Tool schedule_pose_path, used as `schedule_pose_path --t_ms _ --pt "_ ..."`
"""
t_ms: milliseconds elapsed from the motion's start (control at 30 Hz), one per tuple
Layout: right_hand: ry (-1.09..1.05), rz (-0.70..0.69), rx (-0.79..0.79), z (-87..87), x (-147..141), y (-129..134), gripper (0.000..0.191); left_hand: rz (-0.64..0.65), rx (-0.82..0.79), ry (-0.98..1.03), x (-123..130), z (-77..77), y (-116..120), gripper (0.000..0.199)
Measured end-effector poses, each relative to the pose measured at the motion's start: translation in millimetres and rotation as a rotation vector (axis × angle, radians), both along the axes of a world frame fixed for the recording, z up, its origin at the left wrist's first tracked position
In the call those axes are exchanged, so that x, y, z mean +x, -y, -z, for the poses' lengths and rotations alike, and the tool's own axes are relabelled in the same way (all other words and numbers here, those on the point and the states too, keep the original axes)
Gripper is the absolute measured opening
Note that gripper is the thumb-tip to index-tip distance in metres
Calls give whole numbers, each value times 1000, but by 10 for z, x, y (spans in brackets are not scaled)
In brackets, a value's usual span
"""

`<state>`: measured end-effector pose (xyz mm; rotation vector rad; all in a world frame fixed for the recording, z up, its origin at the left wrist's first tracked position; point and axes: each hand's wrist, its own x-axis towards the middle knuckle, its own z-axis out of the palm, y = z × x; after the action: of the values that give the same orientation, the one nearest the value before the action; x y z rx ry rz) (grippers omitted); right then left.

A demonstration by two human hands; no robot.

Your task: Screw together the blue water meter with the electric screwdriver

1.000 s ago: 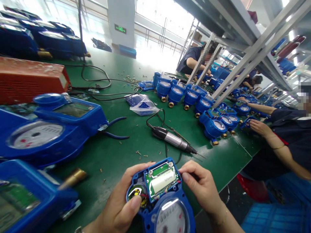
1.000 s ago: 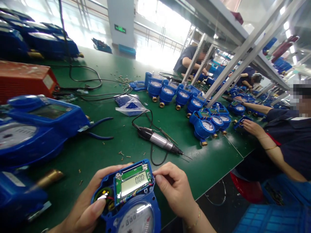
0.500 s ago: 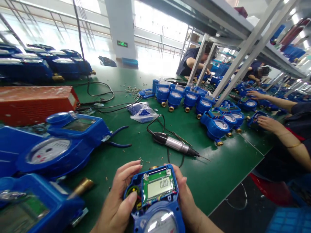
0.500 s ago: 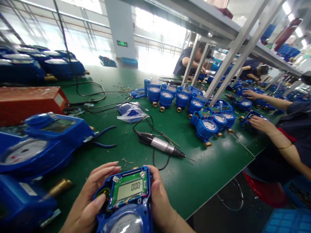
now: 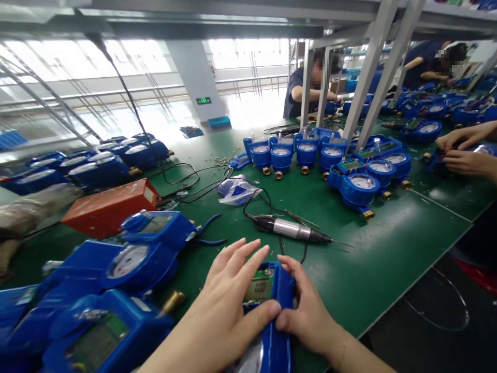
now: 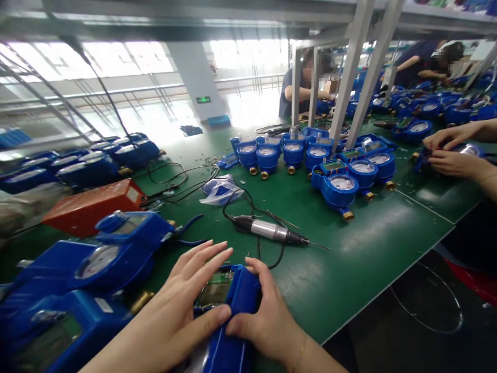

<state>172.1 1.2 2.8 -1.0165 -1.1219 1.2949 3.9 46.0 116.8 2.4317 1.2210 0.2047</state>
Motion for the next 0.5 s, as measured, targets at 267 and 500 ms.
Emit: schedule_pose_path --t_ms 267,500 --pt "158 53 105 -19 40 7 83 -25 -33 -23 145 75 -4 59" --pt "75 23 -7 -27 9 1 92 -51 89 72 243 49 63 40"
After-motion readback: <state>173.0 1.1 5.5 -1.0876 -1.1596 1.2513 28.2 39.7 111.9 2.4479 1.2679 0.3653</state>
